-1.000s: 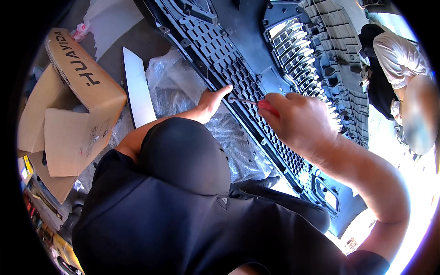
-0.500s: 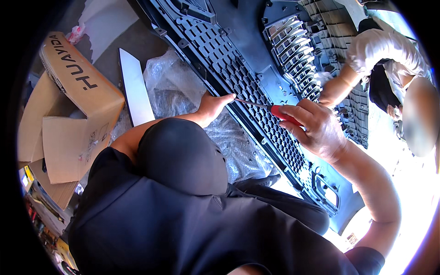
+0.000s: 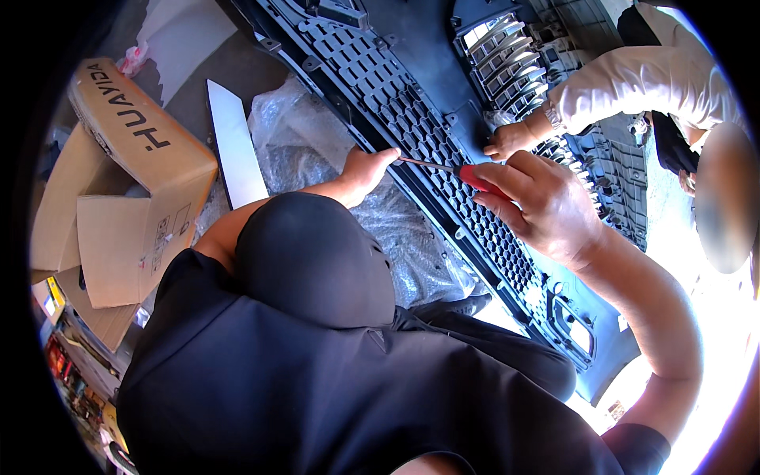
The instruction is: The person is using a screwdriver and their hands to secure components onto the back of a large car bumper panel.
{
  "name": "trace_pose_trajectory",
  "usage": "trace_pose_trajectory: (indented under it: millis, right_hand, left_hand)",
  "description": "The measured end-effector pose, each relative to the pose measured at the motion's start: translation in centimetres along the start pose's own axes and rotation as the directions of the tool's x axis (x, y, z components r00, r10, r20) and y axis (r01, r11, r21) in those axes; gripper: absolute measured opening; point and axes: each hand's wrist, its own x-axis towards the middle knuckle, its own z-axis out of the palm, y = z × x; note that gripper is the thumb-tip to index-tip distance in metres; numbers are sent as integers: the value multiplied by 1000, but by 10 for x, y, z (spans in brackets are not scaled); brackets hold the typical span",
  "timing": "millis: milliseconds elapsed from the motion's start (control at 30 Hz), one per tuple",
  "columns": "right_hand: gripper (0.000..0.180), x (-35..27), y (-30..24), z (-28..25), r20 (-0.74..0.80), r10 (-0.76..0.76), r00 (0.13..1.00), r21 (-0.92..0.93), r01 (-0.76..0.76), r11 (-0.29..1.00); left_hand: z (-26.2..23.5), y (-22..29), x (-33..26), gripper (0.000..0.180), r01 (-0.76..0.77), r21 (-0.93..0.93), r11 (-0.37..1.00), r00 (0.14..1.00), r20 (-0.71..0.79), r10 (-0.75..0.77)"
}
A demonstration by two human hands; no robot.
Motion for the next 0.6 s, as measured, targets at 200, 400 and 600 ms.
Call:
trace_pose_trajectory:
  millis: [200, 400, 600]
  right_hand:
    - [34, 25, -10, -3, 120, 331, 936, 128, -345, 930]
    - [39, 43, -20, -14, 230, 586, 777, 73, -614, 786]
    - [26, 23, -27, -6, 232, 23, 972, -83, -4, 997]
  left_hand:
    - [5, 1, -2, 27, -29, -13, 1000, 998, -53, 28]
    - [6, 1, 2, 29, -13, -12, 1000, 999, -36, 13]
    - [0, -3, 3, 34, -22, 8, 1000, 999, -24, 23]
